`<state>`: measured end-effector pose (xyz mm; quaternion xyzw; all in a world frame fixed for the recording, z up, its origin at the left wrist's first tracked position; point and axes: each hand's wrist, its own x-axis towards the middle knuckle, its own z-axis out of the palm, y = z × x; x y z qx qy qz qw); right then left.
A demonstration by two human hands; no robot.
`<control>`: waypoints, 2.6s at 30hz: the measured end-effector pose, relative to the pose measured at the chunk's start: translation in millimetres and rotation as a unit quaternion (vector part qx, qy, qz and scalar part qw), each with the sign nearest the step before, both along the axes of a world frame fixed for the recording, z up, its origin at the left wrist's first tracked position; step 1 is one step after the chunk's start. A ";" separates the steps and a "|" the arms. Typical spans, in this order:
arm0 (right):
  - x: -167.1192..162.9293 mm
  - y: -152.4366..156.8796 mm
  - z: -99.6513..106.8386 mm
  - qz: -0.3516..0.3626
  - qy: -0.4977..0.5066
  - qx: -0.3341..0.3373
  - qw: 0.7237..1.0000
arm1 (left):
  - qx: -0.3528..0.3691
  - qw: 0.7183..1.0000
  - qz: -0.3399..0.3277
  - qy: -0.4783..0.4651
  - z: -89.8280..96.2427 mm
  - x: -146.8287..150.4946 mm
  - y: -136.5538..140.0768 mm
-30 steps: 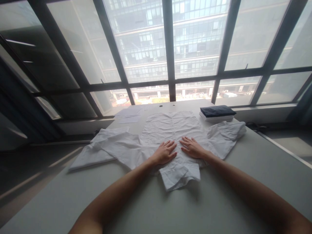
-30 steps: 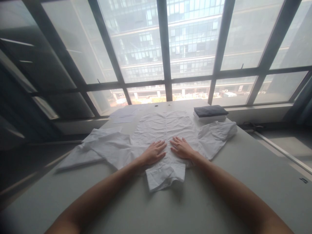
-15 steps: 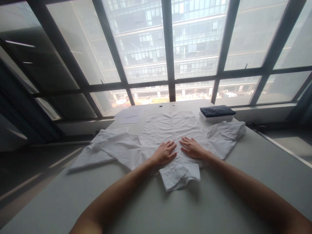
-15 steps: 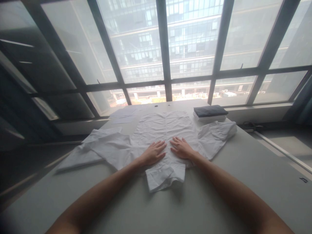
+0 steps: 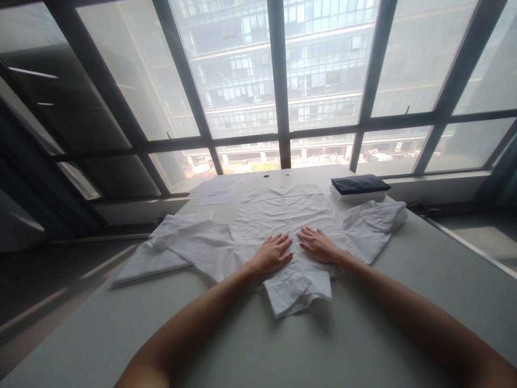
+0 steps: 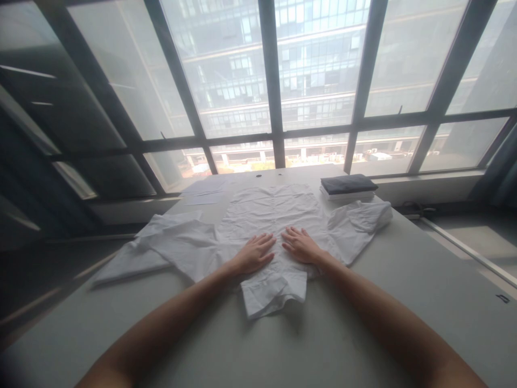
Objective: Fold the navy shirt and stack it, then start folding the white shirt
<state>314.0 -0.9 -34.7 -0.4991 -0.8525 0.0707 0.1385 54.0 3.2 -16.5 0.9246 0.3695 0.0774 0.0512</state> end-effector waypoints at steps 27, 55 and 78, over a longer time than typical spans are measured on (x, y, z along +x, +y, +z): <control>26.9 11.0 5.5 -0.140 -0.033 -0.008 0.990 | 0.003 1.000 -0.001 -0.004 4.5 1.2 -2.7; 33.0 16.2 4.2 -0.157 -0.049 -0.017 0.986 | 0.004 1.000 0.000 0.004 5.7 1.4 -3.5; -3.0 -0.7 11.2 -0.037 0.076 0.105 0.991 | 0.003 1.000 -0.003 -0.001 4.0 0.7 -2.0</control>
